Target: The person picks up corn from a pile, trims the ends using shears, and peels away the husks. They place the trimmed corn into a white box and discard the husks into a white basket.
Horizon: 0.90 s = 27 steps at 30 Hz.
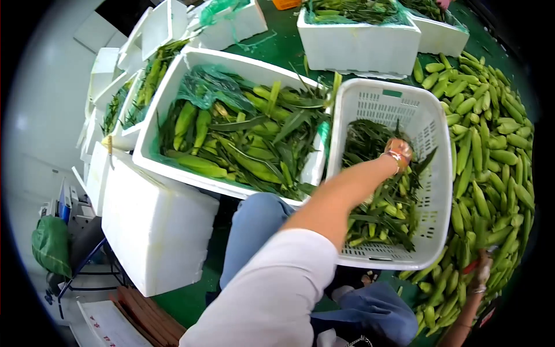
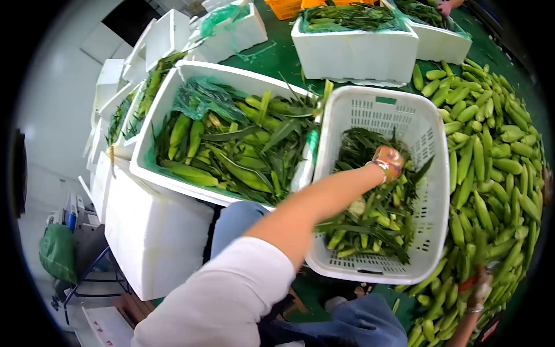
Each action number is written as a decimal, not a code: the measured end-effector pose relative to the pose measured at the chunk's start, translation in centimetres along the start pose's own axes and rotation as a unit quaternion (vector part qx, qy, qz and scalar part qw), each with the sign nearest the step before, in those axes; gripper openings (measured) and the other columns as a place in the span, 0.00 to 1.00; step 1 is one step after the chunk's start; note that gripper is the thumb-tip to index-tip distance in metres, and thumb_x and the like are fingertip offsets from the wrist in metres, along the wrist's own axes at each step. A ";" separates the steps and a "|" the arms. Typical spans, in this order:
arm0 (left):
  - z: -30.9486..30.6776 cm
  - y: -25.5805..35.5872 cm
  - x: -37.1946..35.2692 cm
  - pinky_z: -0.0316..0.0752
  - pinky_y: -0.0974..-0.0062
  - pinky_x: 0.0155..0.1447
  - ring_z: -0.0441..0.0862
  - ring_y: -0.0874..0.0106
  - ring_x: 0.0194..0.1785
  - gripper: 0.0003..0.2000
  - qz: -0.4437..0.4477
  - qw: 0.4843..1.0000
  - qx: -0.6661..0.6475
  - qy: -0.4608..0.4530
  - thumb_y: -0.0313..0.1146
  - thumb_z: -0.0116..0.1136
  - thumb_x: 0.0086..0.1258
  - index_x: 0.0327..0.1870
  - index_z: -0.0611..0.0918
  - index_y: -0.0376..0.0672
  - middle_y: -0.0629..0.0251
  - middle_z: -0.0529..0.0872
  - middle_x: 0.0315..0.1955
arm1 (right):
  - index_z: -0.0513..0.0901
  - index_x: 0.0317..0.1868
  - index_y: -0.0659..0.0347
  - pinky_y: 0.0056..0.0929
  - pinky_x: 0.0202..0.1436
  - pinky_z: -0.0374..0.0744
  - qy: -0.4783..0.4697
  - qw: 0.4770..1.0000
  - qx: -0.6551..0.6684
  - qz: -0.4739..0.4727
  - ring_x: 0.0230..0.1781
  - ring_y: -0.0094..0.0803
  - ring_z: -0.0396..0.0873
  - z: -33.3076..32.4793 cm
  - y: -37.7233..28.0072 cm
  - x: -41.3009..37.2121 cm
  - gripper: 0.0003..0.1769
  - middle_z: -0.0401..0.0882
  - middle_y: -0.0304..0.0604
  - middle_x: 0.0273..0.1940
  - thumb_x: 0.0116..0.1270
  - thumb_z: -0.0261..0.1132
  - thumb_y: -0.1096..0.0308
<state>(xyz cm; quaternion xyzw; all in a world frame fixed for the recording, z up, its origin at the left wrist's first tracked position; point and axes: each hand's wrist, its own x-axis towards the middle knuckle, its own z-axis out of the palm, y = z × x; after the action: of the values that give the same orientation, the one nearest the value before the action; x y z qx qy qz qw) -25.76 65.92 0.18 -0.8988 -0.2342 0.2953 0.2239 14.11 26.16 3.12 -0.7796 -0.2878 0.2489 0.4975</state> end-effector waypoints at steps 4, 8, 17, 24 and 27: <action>0.3 -8.9 -15.1 0.61 0.64 0.67 0.60 0.57 0.70 0.35 0.088 0.843 -0.526 0.065 0.49 0.62 0.58 0.66 0.66 0.45 0.52 0.59 0.68 | 0.72 0.59 0.61 0.27 0.53 0.69 0.173 0.979 0.103 -0.036 0.42 0.28 0.69 -11.0 4.1 13.8 0.28 0.71 0.37 0.47 0.68 0.55 0.49; 11.6 -22.1 -29.0 0.78 0.67 0.45 0.83 0.63 0.40 0.18 -0.361 0.706 -0.592 0.143 0.37 0.57 0.59 0.51 0.79 0.42 0.55 0.85 0.38 | 0.73 0.56 0.61 0.26 0.47 0.70 0.227 0.971 0.075 0.007 0.38 0.27 0.69 -8.5 2.3 8.7 0.25 0.71 0.37 0.43 0.68 0.55 0.51; 32.2 -28.9 -40.7 0.75 0.61 0.39 0.82 0.56 0.37 0.12 -0.689 0.557 -0.462 -0.028 0.40 0.57 0.57 0.32 0.83 0.40 0.53 0.84 0.34 | 0.75 0.49 0.61 0.24 0.33 0.71 0.053 0.996 0.045 0.062 0.30 0.24 0.70 8.3 -4.4 -13.1 0.18 0.69 0.36 0.34 0.68 0.57 0.55; 27.1 -23.5 -35.3 0.70 0.65 0.34 0.74 0.62 0.30 0.19 -0.637 0.471 -0.606 -0.077 0.48 0.57 0.58 0.38 0.79 0.39 0.58 0.79 0.30 | 0.75 0.41 0.62 0.22 0.20 0.68 -0.028 0.993 0.095 0.058 0.16 0.22 0.68 17.9 -18.4 -18.4 0.16 0.71 0.34 0.21 0.63 0.62 0.58; 25.8 -20.5 -31.6 0.68 0.68 0.27 0.69 0.65 0.20 0.19 -0.611 0.473 -0.628 -0.088 0.49 0.54 0.62 0.38 0.77 0.40 0.61 0.77 0.21 | 0.71 0.45 0.65 0.20 0.27 0.73 -0.082 0.983 0.161 -0.011 0.21 0.23 0.72 22.3 -23.3 -21.7 0.21 0.77 0.41 0.31 0.58 0.66 0.60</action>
<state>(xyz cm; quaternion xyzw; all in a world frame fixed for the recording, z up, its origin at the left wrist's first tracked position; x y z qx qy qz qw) -70.70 71.37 6.04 -0.3969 -0.8655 -0.0649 -0.2986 -20.99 33.06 18.24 -0.6630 -0.2923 0.3494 0.5940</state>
